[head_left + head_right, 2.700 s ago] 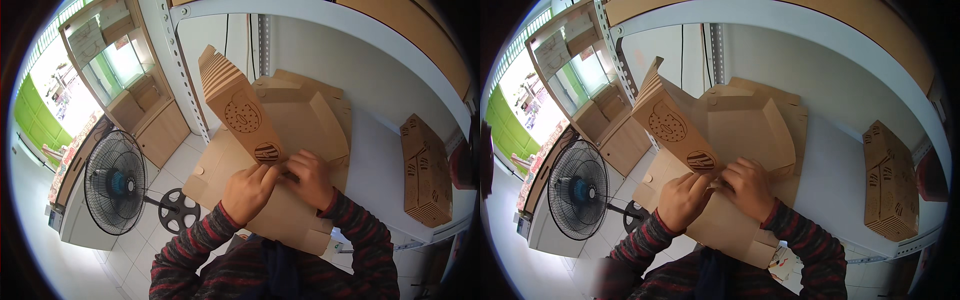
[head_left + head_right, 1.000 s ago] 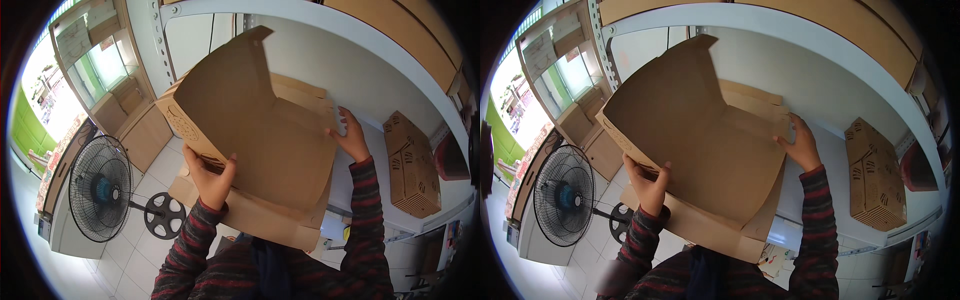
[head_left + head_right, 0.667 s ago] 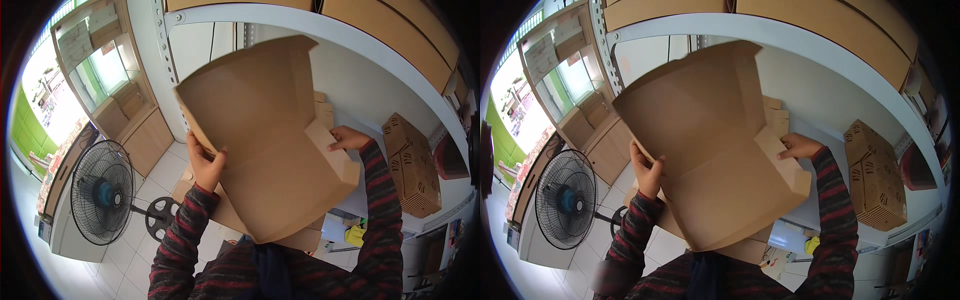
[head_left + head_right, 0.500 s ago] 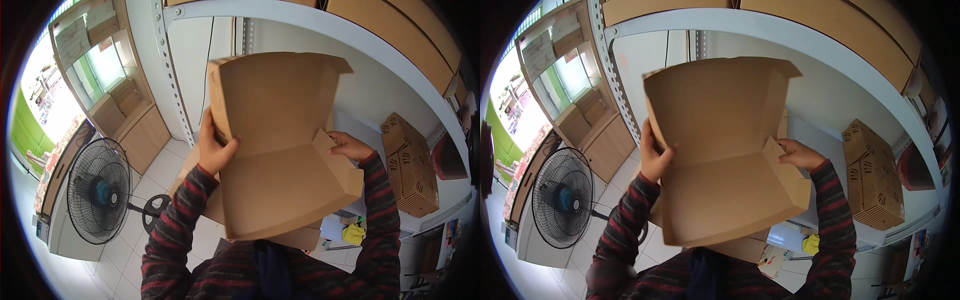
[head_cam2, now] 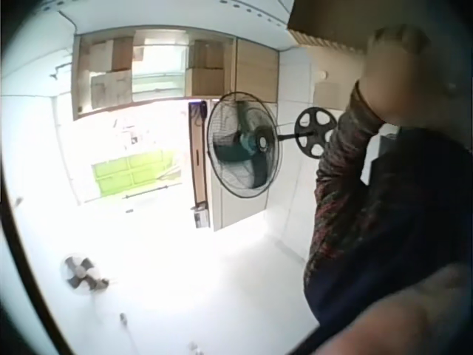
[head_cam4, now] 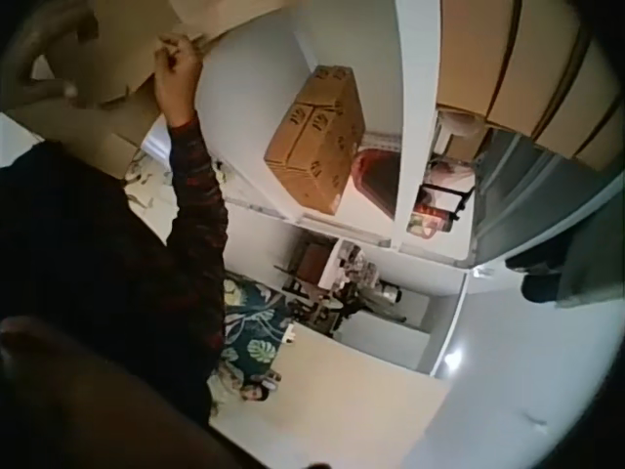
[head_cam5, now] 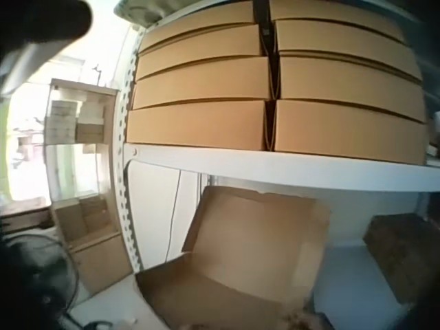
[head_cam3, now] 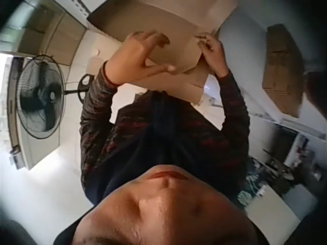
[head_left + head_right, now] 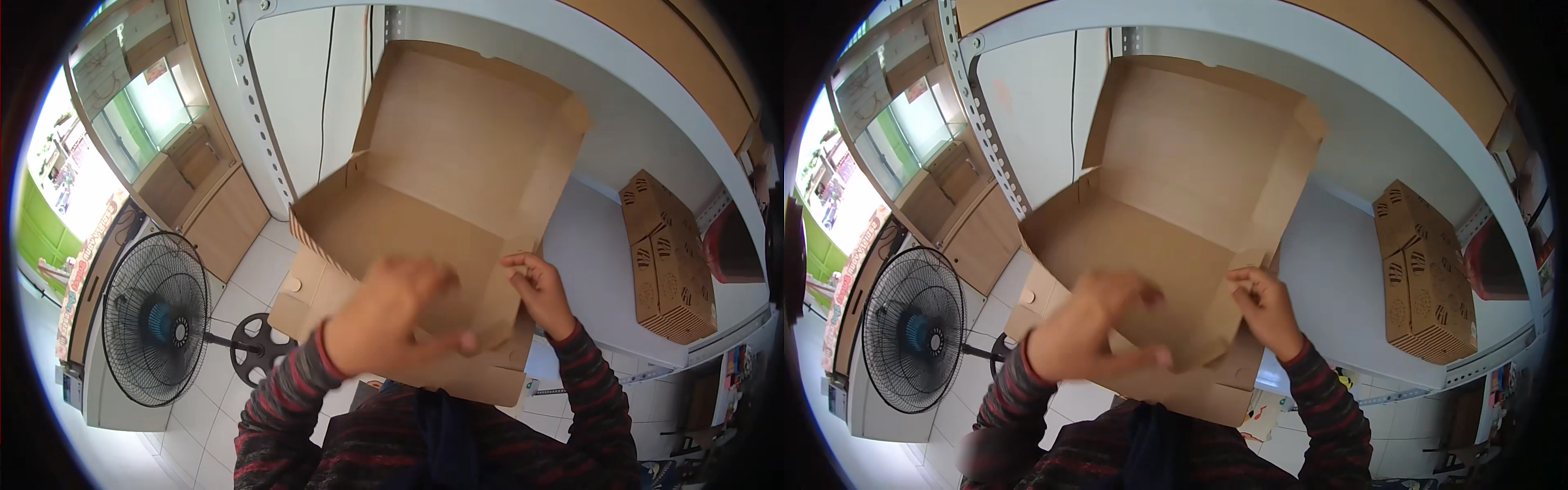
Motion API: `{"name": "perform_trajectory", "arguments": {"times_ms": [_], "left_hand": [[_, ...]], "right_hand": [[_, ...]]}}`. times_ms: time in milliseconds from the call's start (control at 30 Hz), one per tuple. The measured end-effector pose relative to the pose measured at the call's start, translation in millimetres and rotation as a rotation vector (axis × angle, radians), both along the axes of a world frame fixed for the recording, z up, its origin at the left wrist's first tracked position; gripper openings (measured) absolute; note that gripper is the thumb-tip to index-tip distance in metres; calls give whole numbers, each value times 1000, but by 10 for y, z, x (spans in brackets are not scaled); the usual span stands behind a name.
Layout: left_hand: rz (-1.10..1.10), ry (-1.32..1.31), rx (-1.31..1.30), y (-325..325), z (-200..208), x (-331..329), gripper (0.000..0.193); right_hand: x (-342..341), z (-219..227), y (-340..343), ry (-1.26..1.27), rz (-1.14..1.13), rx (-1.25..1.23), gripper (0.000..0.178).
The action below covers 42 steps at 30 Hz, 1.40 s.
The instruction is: The person assembles flat cardboard boxes by folding the flaps and tucking the tabs into slots to form the box structure. They handle multiple boxes sequentially, folding each one and stacking the finished units on a nearby shelf.
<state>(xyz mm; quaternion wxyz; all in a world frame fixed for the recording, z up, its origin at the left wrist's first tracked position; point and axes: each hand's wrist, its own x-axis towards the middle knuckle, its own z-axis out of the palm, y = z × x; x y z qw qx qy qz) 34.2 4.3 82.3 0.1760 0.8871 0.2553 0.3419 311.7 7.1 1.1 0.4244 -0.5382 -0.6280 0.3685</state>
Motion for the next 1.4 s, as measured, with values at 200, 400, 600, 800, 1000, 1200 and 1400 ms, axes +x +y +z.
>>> {"name": "perform_trajectory", "arguments": {"times_ms": [200,400,600,800,1000,1200,1400], "left_hand": [[62,180,-37,-378,-393,16,23],[235,31,19,-537,-460,-12,14],[387,-141,32,-596,-609,19,11],[336,-93,160,-661,-619,-55,13],[227,-127,337,-662,-919,-137,12],[363,-76,68,-717,-684,-82,14],[291,103,84,-522,-301,134,9]], "right_hand": [[-329,291,-152,-216,147,90,28],[-359,510,-304,-689,371,609,39],[-458,452,-338,-755,585,854,32],[-397,241,-345,-688,427,918,24],[-405,275,-284,-551,349,795,27],[-436,343,-320,-618,375,873,24],[-442,236,-302,-515,462,1022,18]]}}
